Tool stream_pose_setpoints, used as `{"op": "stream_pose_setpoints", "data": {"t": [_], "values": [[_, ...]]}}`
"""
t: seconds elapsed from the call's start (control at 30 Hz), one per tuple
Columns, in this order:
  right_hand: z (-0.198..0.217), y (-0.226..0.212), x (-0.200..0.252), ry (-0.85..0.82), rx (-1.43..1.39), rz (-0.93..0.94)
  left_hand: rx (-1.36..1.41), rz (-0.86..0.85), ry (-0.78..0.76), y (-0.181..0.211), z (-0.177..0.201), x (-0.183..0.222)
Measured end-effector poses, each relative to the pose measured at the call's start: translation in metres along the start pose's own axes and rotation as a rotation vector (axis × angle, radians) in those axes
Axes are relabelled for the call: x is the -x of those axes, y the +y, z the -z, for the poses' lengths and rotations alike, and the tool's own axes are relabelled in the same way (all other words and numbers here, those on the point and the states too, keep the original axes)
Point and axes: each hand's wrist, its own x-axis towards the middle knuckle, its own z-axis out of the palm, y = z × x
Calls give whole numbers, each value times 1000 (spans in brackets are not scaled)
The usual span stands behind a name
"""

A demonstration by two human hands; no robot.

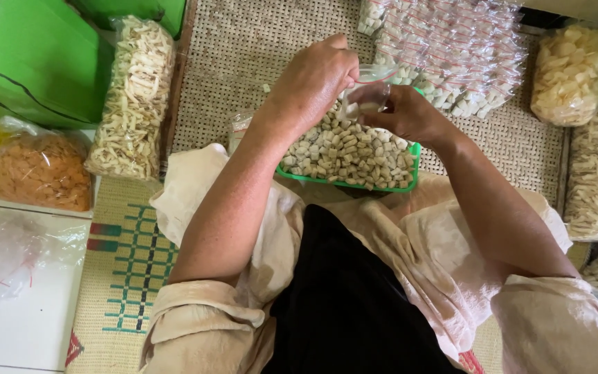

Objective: The person sits on a mat and repeatedly scoops small white food pieces from a green basket into small clear plastic bags. They place each filled bag onto a stack of similar bags on the floor. The person handles the food by hand and uses no tools.

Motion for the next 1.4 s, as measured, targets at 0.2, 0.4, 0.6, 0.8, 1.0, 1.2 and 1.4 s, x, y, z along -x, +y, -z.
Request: {"op": "stream_pose_setpoints", "data": {"t": [0.2,0.4,0.6,0.8,1.0,1.2,1.4], "values": [[-15,18,-8,99,66,24,-3,-51,22,2,1,0],[-20,19,-8,125,131,134,-26,-71,34,0,0,1],[-10,22,-9,2,125,-22,-88,-24,27,-13,-8,-3],[-24,92,-26,-32,421,5,-68,-6,67,-15,2,2],[-87,90,-38,-115,847,207,-118,-4,62,-13,2,2],[-149,171,-45,176,1049,980,-143,7,73,-18,-5,0],[-175,160,-68,24,1027,771,-131,-13,86,-19,-10,-2]]}}
